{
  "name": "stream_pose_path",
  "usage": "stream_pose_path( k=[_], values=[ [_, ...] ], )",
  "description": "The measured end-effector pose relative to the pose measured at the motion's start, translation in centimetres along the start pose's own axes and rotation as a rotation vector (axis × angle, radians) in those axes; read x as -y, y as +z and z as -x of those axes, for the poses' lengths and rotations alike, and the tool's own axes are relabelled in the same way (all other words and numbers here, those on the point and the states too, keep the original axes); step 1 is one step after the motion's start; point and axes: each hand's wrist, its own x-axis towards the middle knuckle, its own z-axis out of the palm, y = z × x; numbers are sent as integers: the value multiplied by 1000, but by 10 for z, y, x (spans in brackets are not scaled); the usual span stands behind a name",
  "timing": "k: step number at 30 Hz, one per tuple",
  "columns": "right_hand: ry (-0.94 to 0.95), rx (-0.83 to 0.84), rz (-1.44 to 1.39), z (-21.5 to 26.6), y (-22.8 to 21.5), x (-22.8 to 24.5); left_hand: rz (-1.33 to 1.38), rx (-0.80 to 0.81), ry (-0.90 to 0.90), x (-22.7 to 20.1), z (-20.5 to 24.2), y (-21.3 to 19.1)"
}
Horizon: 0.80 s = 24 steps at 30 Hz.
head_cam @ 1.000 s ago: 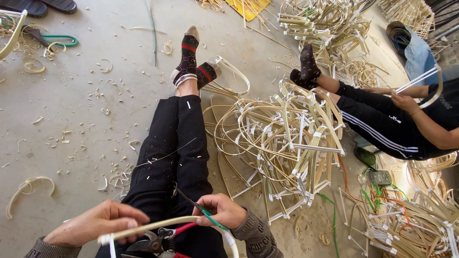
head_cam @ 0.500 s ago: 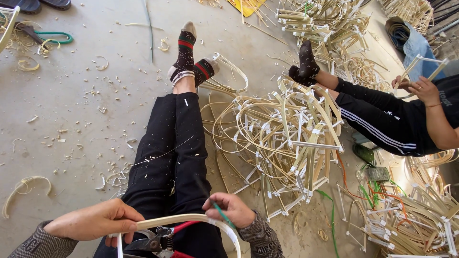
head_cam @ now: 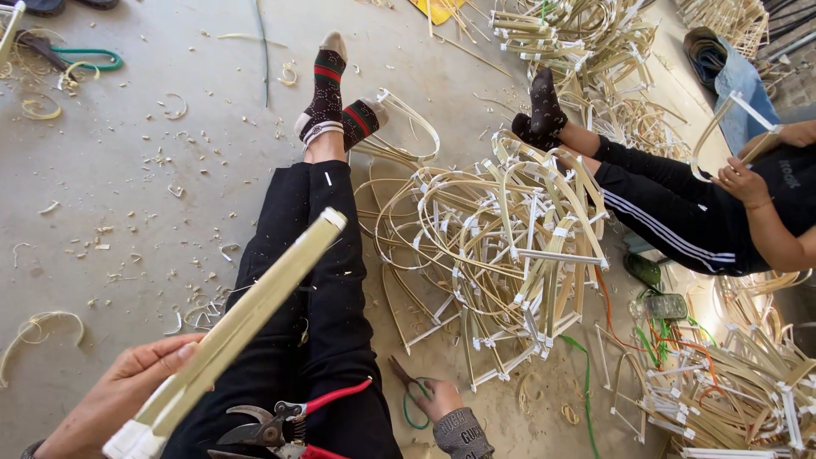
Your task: Cutting and assembling bamboo strips for furniture manufacturing.
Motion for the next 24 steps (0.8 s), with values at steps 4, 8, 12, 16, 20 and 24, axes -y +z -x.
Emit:
stream_pose_path(
  k=[4,8,12,16,20,24],
  values=[
    [-264,-213,-110,24,-47,64,63,131,218,11,-4,2],
    [-582,-306,-347,78,-116,201,71,-21,243,-20,23,46],
    [-878,-63,-278,109,-95,257,36,-76,210,0,7,37],
    [-1093,89,-82,105,-59,267,98,-78,282,24,-6,10],
    [-1016,185,-41,97,-53,267,181,78,500,41,-10,-10],
    [-989,230,-21,88,-46,266,214,19,405,48,-14,-14]
  ],
)
